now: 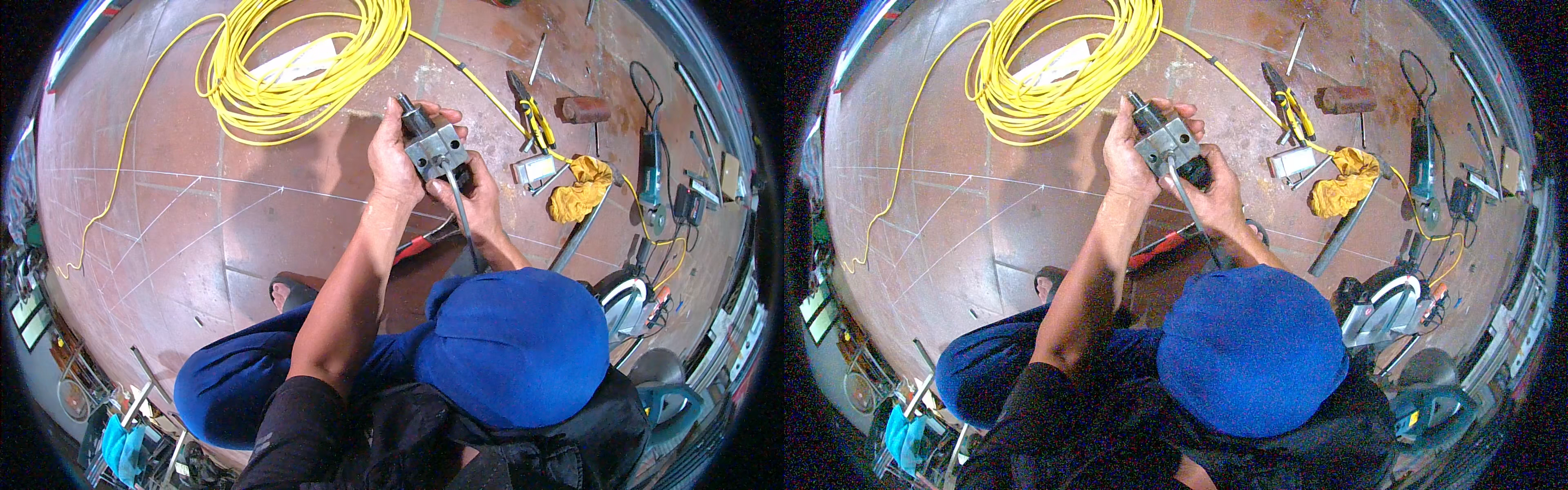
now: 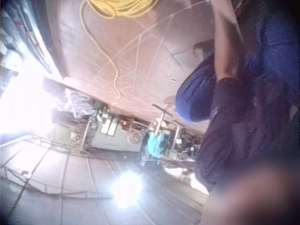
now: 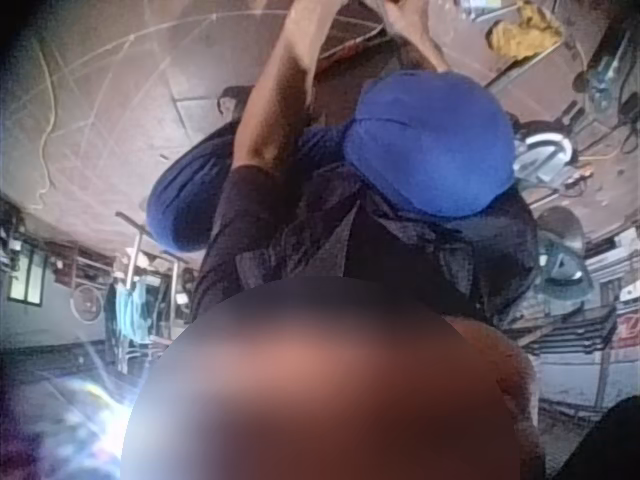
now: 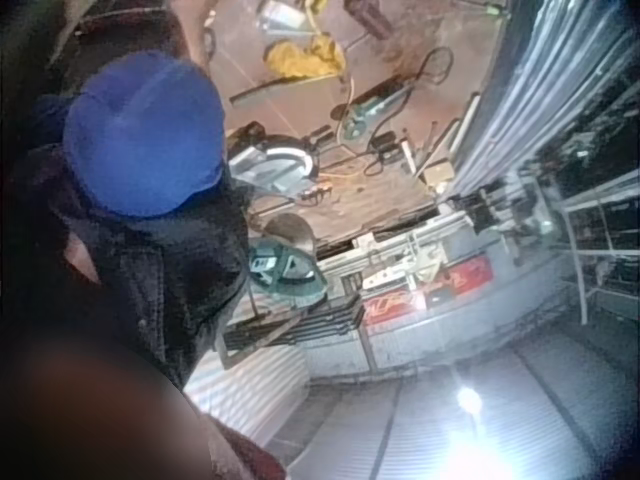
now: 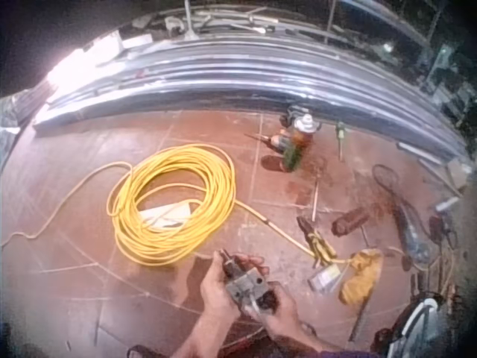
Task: The person assembles a small metal part using an Allen key and then grinds its surface with an angle grinder. The person tightens screws, adjusts components, and smooths the metal surface while seated on the floor.
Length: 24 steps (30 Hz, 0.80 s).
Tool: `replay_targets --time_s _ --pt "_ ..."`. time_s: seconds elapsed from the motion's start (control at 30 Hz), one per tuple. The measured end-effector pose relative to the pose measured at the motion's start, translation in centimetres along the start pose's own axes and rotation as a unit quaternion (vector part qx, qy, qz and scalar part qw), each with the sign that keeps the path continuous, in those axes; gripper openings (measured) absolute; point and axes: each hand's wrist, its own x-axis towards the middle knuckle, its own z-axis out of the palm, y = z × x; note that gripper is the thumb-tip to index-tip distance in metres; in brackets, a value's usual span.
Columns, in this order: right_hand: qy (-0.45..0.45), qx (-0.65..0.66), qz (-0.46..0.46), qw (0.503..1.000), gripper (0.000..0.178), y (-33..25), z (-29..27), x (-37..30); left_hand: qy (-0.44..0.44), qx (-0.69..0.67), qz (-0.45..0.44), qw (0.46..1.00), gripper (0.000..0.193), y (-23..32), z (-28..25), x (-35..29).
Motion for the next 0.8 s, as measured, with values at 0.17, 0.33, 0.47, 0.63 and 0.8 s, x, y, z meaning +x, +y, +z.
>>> replay_targets --time_s 0.17,0.33,0.47,0.63,0.8 --pt "-0.041 -0.091 -0.032 0.994 0.053 -2.6 -0.7 0.0 -0.049 0.017 -0.001 0.999 0.056 0.5 0.0 -0.2" --pt "-0.091 -0.043 -0.012 0.995 0.043 -3.5 -1.0 0.1 -0.094 0.02 -0.009 0.995 0.058 0.7 0.1 -0.4" --pt "-0.052 0.06 0.038 0.996 0.037 -3.1 -0.5 -0.1 -0.03 0.156 0.051 0.986 0.061 0.9 0.9 -0.3" --pt "0.007 0.044 0.061 0.997 0.038 -2.5 -0.7 -0.1 0.023 0.31 0.086 0.947 0.039 2.0 1.6 -0.3" --pt "0.041 0.032 -0.019 0.998 0.037 -1.6 -0.4 0.0 0.012 0.441 0.093 0.892 0.03 2.5 2.4 -0.1"
